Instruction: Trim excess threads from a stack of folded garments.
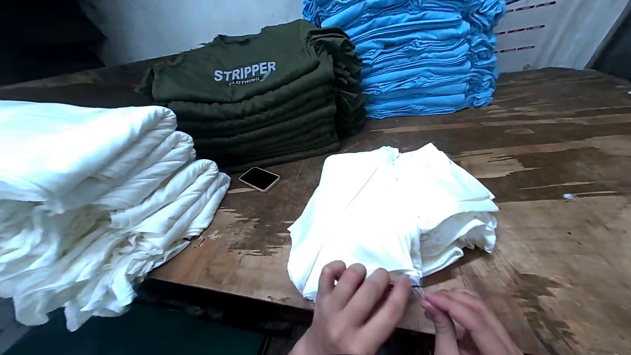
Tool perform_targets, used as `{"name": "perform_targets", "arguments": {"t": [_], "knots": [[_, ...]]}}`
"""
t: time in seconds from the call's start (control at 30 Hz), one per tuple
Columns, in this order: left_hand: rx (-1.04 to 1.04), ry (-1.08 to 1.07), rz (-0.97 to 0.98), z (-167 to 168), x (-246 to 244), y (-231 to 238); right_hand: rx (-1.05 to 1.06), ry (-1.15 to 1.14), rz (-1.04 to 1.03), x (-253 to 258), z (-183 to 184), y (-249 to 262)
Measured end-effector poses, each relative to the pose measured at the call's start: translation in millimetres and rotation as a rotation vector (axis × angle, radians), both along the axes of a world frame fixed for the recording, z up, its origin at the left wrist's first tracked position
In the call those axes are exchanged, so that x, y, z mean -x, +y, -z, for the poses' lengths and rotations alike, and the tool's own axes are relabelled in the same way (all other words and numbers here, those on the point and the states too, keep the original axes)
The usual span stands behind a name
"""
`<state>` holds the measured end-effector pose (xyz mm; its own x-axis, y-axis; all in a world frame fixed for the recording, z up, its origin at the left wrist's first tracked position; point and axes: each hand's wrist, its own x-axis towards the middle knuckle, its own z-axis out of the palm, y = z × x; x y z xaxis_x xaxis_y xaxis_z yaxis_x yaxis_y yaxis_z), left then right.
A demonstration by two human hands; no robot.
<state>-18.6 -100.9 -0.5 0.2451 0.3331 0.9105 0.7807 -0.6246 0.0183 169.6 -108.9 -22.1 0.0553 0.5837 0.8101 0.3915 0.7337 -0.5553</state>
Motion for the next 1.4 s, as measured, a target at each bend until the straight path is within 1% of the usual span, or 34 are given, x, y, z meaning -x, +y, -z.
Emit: {"name": "perform_targets", "arguments": {"t": [0.07, 0.17, 0.23, 0.27, 0.3, 0.37, 0.4, 0.43, 0.5, 0.57, 0.63, 0.7, 0.77, 0.83, 0.97, 1.03, 1.1, 1.17, 1.2, 1.23, 1.27, 1.3, 1.33, 1.37, 1.4], "knots": [[-0.045, 0.051, -0.007, 2.8, -0.7, 4.6, 0.02, 0.095, -0.053, 7.3, 1.9, 0.9], [-0.051, 0.034, -0.035, 2.2, 2.8, 7.1, 0.094, 0.275, -0.15, 12.7, -0.4, 2.8], [-0.046, 0.026, -0.06, 0.6, 4.6, 5.0, 0.131, 0.32, -0.164, 10.5, -2.4, 5.0], [-0.023, 0.02, -0.072, 0.0, 4.1, 4.1, 0.137, 0.285, -0.147, 8.3, -1.9, 7.1], [0.028, 0.0, -0.084, -0.4, 3.0, 3.9, 0.136, 0.203, -0.106, 5.6, -0.3, 10.4], [0.203, -0.073, -0.082, -1.9, 4.7, 5.3, 0.101, 0.006, 0.002, 5.1, 3.3, 20.7], [0.284, -0.106, -0.068, -2.0, 8.7, 7.0, 0.081, -0.067, 0.038, 7.4, 5.0, 26.6], [0.324, -0.137, -0.056, -1.6, 13.7, 8.5, 0.059, -0.103, 0.073, 9.6, 6.5, 31.2], [0.294, -0.168, -0.044, -3.6, 28.1, 7.1, 0.002, -0.098, 0.091, 9.7, 8.1, 34.5], [0.258, -0.124, -0.057, -9.4, 46.1, 1.4, -0.023, -0.071, 0.064, 3.6, 9.7, 32.9], [0.311, -0.03, -0.09, -13.3, 58.6, -3.8, 0.003, -0.021, 0.038, -1.9, 13.4, 31.7], [0.392, -0.006, -0.078, -15.0, 59.5, -6.1, 0.044, 0.056, 0.016, -3.1, 15.4, 31.9], [0.46, -0.043, -0.015, -21.9, 50.4, -9.8, 0.075, 0.107, 0.004, -0.8, 13.2, 31.2], [0.42, -0.064, 0.009, -27.2, 30.8, -12.4, 0.071, 0.129, 0.001, 2.0, 9.1, 29.2], [0.24, 0.066, -0.124, -22.3, -2.7, -5.2, 0.027, 0.122, -0.015, 3.0, 3.9, 24.1], [0.23, 0.062, -0.148, -19.7, -4.3, -2.5, 0.056, 0.09, 0.003, -1.9, 3.5, 22.5], [0.294, 0.048, -0.128, -19.6, -1.4, -2.7, 0.114, 0.036, 0.056, -7.4, 6.1, 24.2], [0.387, 0.08, -0.09, -18.6, 5.0, -0.2, 0.164, -0.028, 0.102, -5.7, 8.6, 26.2], [0.431, 0.066, -0.062, -18.6, 10.5, 1.5, 0.163, -0.032, 0.121, -1.3, 10.8, 27.0], [0.463, 0.003, -0.041, -20.4, 18.1, 1.8, 0.153, -0.008, 0.134, 3.2, 13.6, 27.3], [0.453, -0.105, -0.06, -24.5, 27.2, 0.5, 0.139, 0.026, 0.14, 5.4, 15.5, 26.7], [0.38, -0.231, -0.147, -30.0, 35.7, -0.7, 0.127, 0.063, 0.142, 4.9, 16.2, 25.6], [0.284, -0.329, -0.285, -37.0, 42.6, -1.6, 0.122, 0.092, 0.146, 2.5, 16.4, 24.5], [0.223, -0.377, -0.409, -43.9, 47.0, -3.0, 0.125, 0.117, 0.154, -0.7, 17.1, 23.1], [0.21, -0.375, -0.467, -48.7, 47.5, -5.3, 0.129, 0.128, 0.17, -3.3, 17.7, 22.8]]}}
